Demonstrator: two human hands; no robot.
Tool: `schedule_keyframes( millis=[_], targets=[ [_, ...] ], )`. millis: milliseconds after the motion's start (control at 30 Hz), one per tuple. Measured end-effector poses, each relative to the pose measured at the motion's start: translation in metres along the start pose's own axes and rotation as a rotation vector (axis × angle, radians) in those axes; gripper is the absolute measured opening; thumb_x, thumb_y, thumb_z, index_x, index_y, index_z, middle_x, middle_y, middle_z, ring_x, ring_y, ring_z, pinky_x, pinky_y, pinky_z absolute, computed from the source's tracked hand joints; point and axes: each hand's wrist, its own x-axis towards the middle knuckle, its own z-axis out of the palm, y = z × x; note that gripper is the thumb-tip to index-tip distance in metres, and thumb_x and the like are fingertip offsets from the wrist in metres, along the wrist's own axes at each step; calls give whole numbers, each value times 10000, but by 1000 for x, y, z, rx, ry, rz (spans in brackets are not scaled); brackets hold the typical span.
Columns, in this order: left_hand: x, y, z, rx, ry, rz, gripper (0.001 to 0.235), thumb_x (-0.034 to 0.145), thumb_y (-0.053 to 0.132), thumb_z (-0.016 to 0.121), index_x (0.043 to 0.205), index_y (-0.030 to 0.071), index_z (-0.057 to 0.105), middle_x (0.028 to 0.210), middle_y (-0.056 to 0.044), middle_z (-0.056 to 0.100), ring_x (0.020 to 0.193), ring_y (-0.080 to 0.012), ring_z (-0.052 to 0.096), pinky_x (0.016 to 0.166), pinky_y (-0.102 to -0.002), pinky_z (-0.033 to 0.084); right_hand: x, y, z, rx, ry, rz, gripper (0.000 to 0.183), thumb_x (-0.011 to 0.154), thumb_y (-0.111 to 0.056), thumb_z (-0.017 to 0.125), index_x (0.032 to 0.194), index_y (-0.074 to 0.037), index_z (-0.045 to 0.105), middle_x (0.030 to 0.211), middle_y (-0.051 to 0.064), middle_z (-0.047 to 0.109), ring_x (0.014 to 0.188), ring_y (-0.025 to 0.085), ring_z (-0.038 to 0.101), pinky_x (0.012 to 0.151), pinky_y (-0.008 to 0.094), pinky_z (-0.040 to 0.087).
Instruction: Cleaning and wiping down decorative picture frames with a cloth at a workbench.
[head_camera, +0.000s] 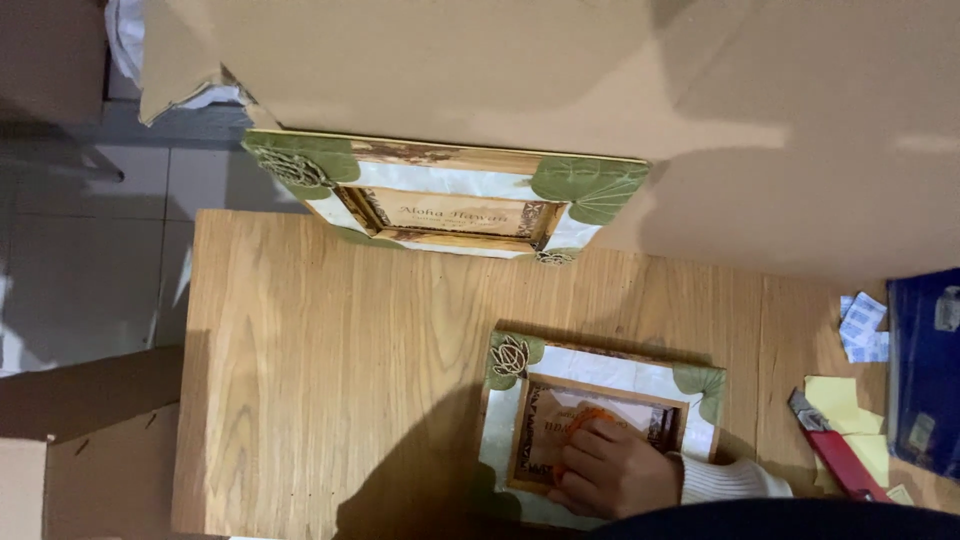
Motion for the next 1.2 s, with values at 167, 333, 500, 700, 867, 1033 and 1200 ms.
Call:
schedule_keyframes(
  millis=[167,333,500,700,867,1033,1200],
  targets=[
    [44,21,-3,-13,-18,-73,440,950,501,546,1222,187,693,1148,-63,714,1058,-260,650,955,-387,493,10,4,-7,33,20,-38,413,1051,-262,662,708,-96,503,708,58,535,615,216,505,638,319,426],
    [78,37,-3,-34,-41,-149,463,947,524,549,1238,193,690,1166,-64,714,1081,-266,648,973,-396,490,6,6,-1,15,37,-26,375,1029,-255,662,712,-105,530,692,40,514,623,210,505,648,308,437],
    [100,51,6,-51,-78,-204,487,943,548,553,1255,199,688,1185,-65,714,1104,-273,646,992,-404,487,9,8,-6,59,-18,-59,402,1036,-256,672,712,-103,489,705,62,522,630,225,493,675,325,456],
    [130,65,9,-76,-112,-234,516,940,577,557,1275,207,684,1207,-67,715,1131,-280,643,1015,-415,484,7,2,-5,50,-12,-62,374,1029,-239,661,728,-90,495,720,52,529,637,230,493,640,326,424],
    [169,63,-5,-63,-103,-211,540,936,601,561,1292,213,682,1226,-68,715,1154,-287,641,1033,-423,481,1,0,-2,-9,22,-81,331,1025,-243,629,748,-111,505,764,28,553,683,218,496,748,336,437],
    [221,56,-16,-29,-109,-152,565,933,625,565,1309,219,680,1244,-69,715,1177,-293,639,1052,-432,478,-2,-3,6,-84,108,-98,376,1012,-302,611,684,-136,534,731,26,513,691,245,531,698,382,426],
    [255,37,6,-25,-112,-129,590,930,648,569,1326,225,677,1263,-70,716,1199,-299,636,1071,-440,475,-4,-12,10,-131,272,-187,381,1004,-241,584,655,-98,531,671,72,492,609,287,519,634,387,461]
  ],
)
